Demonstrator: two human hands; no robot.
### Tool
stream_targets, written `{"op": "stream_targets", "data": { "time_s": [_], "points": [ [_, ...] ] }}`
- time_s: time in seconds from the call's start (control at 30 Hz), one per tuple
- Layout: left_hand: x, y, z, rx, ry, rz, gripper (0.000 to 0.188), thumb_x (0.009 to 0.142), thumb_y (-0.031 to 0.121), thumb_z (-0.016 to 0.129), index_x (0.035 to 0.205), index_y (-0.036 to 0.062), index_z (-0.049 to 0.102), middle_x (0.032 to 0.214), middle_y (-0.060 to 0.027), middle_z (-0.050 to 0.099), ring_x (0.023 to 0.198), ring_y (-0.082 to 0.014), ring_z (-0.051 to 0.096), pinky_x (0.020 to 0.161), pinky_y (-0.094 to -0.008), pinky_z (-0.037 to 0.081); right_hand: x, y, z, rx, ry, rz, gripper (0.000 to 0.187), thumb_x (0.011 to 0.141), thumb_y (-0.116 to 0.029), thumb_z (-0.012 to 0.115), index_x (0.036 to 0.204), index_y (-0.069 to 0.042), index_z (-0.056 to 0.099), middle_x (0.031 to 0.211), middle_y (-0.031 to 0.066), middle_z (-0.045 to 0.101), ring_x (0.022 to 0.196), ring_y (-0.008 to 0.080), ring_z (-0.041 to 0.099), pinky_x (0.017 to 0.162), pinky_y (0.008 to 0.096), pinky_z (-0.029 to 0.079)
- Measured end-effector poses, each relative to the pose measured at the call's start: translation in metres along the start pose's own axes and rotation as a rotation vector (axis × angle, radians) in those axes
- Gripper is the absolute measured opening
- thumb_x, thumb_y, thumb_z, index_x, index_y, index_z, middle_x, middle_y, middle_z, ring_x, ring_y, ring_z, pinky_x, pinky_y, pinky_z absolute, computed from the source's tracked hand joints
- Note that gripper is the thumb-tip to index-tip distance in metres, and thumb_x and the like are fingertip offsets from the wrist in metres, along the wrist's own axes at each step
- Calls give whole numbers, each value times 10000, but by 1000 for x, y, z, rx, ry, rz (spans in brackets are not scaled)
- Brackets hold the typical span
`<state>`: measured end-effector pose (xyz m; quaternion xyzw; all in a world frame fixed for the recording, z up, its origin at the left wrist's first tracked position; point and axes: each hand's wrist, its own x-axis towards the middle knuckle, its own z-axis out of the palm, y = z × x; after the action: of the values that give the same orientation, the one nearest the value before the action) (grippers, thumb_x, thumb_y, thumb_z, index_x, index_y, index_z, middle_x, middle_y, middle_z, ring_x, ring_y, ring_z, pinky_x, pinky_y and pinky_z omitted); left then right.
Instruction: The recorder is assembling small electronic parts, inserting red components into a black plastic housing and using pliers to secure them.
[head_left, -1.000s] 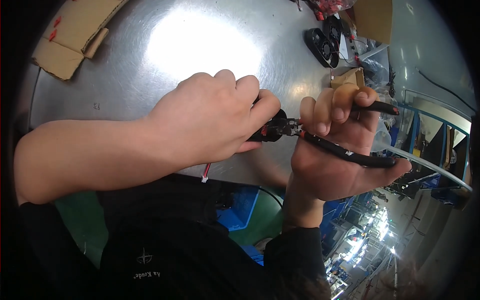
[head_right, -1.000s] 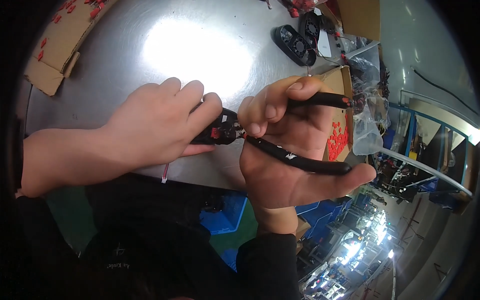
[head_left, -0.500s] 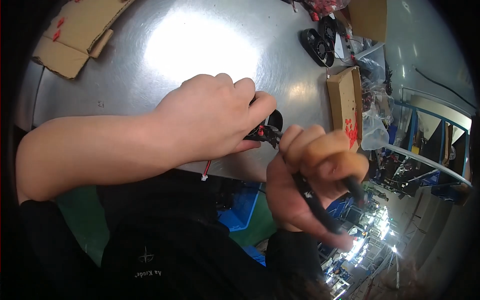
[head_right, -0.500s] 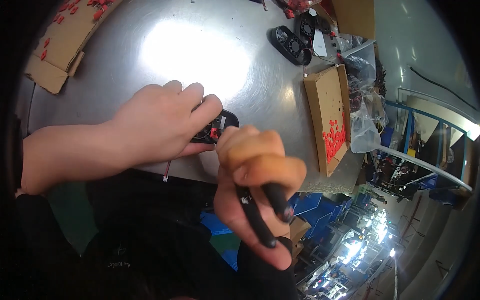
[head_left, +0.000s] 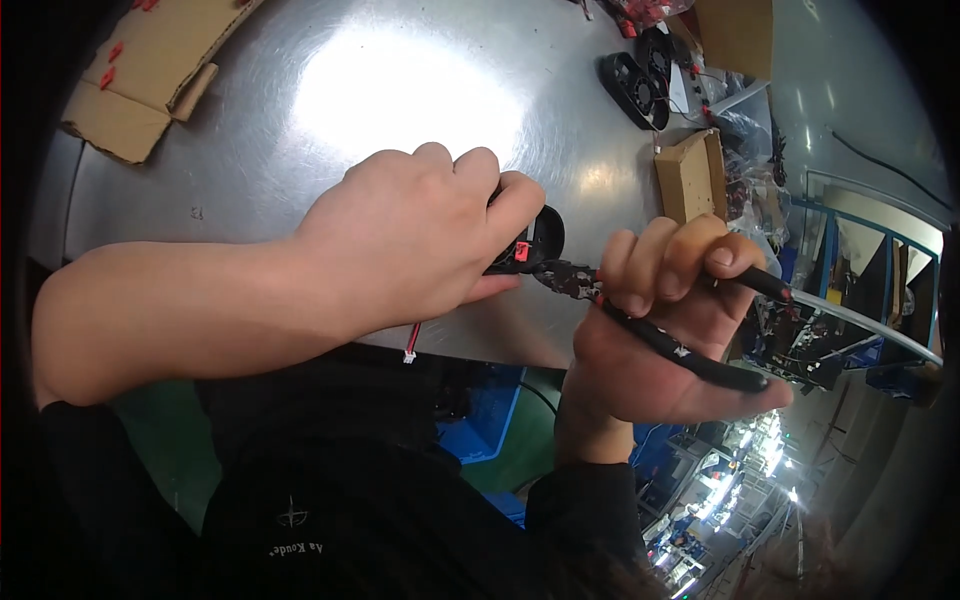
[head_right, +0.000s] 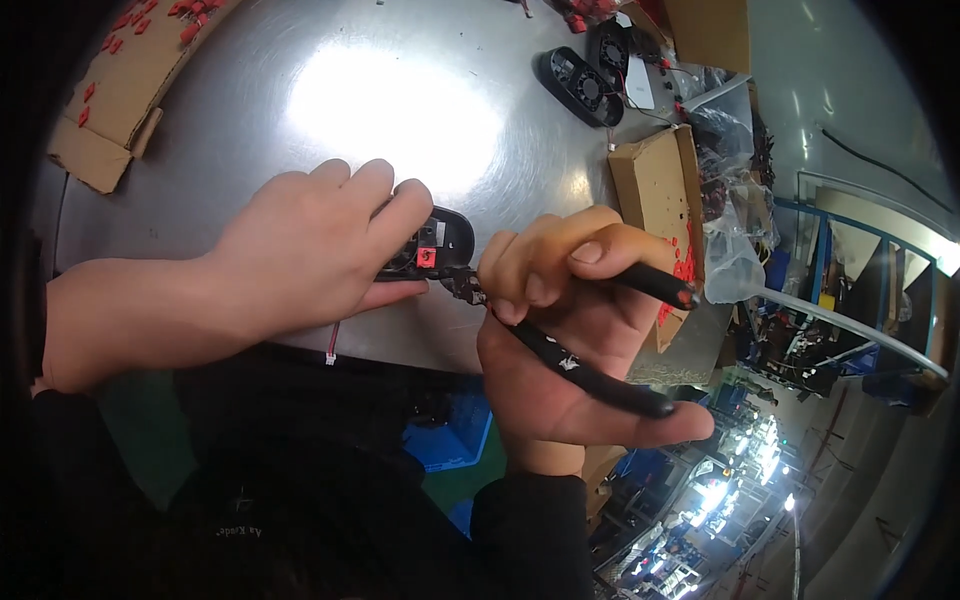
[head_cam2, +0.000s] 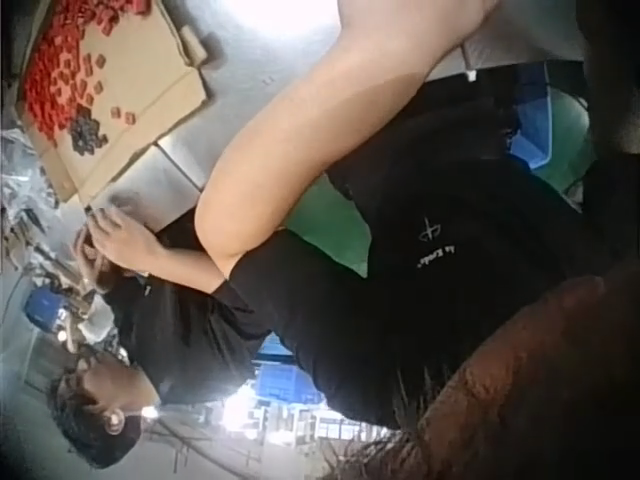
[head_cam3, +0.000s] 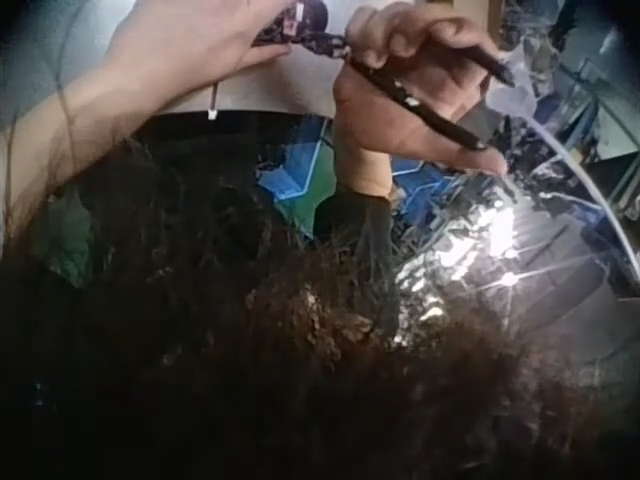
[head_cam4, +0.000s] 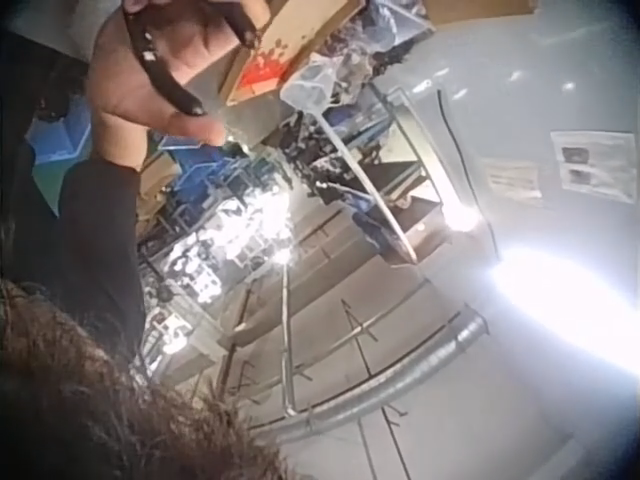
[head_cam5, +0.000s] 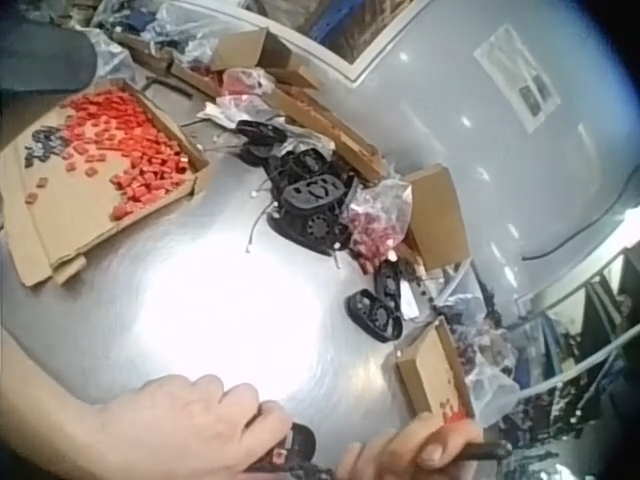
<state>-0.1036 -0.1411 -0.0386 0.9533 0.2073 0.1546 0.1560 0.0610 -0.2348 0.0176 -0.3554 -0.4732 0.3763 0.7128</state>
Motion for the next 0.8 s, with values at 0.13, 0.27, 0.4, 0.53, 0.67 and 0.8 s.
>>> {"op": "stream_targets", "data": {
  "time_s": [0.13, 0.27, 0.4, 0.53, 0.67, 0.8],
  "points": [
    [0, -1, 0, -8, -14, -10, 531, 859, 455, 780, 1147, 75, 545, 919, -99, 557, 794, -255, 638, 638, -364, 533, 6, 0, -7, 92, -51, 25, 799, 878, -802, 597, 1127, -45, 535, 882, 46, 453, 653, 133, 408, 578, 294, 307],
    [2, -3, 1, -14, 20, 29, 530, 865, 471, 781, 1091, 53, 547, 886, -119, 627, 764, -259, 692, 614, -354, 585, 10, -1, -5, 30, -97, -32, 835, 862, -821, 599, 1133, -35, 536, 883, 51, 457, 655, 135, 405, 585, 296, 314],
    [3, -2, 3, -25, 39, 31, 530, 864, 466, 783, 1092, 50, 547, 885, -124, 629, 769, -264, 697, 611, -357, 585, 7, 6, -6, 32, -50, 64, 896, 846, -883, 537, 1134, -35, 518, 894, 72, 443, 680, 148, 386, 599, 308, 322],
    [1, -1, 1, -6, -48, -17, 525, 855, 451, 784, 1138, 87, 534, 939, -96, 554, 802, -261, 636, 635, -367, 532, 7, 9, -3, 18, -112, 31, 892, 847, -879, 539, 1134, -35, 514, 907, 72, 444, 686, 149, 387, 601, 311, 324],
    [1, 0, 0, -26, -36, -27, 529, 860, 456, 779, 1149, 90, 530, 940, -95, 558, 806, -260, 638, 633, -370, 531, 8, 6, -4, 1, -121, 37, 901, 846, -883, 533, 1139, -32, 513, 908, 73, 448, 689, 149, 390, 610, 314, 330],
    [2, 1, -2, -17, -53, -26, 528, 864, 455, 776, 1158, 95, 526, 944, -95, 562, 814, -264, 640, 647, -376, 533, 12, 2, -2, 53, -70, 115, 916, 839, -894, 527, 1144, -30, 505, 906, 77, 452, 686, 155, 404, 615, 317, 333]
  ]
}}
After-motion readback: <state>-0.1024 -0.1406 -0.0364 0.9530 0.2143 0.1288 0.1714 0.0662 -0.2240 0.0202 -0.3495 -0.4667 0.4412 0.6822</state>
